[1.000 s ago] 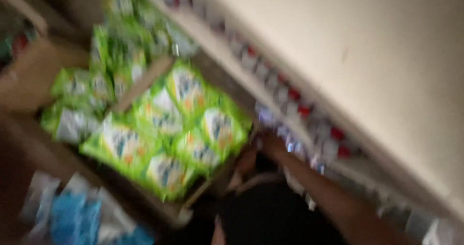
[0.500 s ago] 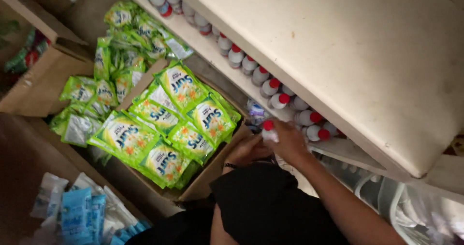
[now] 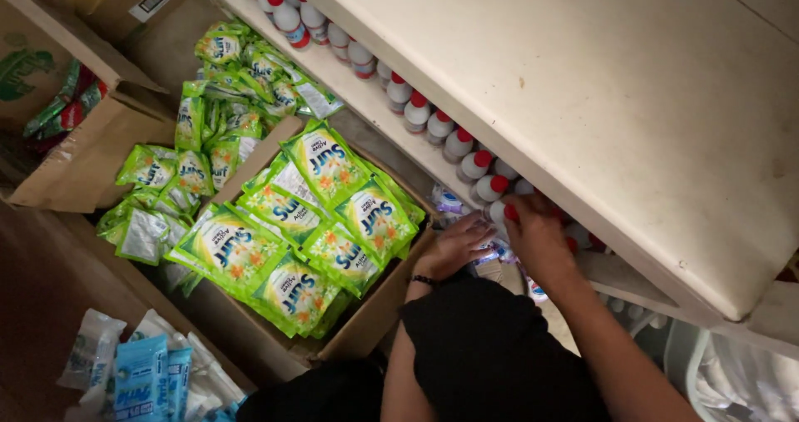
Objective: Arranging and stocking laundry detergent sachets into cardboard boxes on a store shelf.
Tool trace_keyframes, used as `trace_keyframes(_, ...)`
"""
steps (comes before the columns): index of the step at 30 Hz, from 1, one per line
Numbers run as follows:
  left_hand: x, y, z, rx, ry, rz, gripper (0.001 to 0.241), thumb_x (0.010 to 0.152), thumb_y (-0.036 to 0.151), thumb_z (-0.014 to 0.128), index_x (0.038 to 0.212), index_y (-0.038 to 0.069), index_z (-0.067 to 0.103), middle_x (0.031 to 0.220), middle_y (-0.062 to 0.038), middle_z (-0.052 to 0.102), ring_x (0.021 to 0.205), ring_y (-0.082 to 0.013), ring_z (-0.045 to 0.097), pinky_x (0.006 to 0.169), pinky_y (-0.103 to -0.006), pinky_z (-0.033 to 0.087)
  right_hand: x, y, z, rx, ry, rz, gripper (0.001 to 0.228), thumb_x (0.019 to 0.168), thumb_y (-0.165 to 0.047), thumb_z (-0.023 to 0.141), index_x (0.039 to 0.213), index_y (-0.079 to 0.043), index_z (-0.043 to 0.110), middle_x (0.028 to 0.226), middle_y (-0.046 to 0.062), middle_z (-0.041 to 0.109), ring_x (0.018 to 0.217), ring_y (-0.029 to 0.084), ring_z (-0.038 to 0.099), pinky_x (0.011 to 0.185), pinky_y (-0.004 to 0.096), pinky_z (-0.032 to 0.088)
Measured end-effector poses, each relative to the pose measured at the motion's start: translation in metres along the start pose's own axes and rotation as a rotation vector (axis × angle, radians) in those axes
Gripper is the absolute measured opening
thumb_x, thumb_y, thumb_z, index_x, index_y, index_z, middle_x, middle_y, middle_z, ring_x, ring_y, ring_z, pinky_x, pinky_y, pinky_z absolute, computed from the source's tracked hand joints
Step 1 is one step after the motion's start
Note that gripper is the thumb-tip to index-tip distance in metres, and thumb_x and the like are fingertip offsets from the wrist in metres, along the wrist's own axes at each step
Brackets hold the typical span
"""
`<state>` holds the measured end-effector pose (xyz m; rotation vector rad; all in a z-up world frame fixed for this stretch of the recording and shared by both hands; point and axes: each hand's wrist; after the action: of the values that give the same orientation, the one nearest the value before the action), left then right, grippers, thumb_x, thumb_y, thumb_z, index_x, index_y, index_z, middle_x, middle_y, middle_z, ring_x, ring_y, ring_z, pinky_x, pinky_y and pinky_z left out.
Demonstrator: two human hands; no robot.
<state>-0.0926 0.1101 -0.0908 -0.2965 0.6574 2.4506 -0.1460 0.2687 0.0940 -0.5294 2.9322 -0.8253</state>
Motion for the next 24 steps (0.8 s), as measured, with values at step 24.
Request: trace_keyframes(24, -0.037, 0.042, 0.002, 0.336, 0.022, -0.144, 0.07, 0.107, 0.034, 0.062, 0.17, 0.014, 0.039, 0.11, -0.013, 0.033, 0.103, -0.0341, 0.033, 0.09, -0.047, 0.028, 0.006, -0.066, -0.054, 0.28, -0.012, 0.077, 0.035, 0.087, -0.021, 0.08, 0.117, -0.008, 0.068, 0.096, 0.015, 0.072, 0.075, 0.026, 0.073, 0.068, 0.039, 0.059)
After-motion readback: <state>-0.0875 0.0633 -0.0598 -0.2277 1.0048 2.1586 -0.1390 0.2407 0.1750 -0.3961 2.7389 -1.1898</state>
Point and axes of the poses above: each hand's wrist, its own x-axis towards the middle knuckle, its own z-axis out of the palm, y = z × x
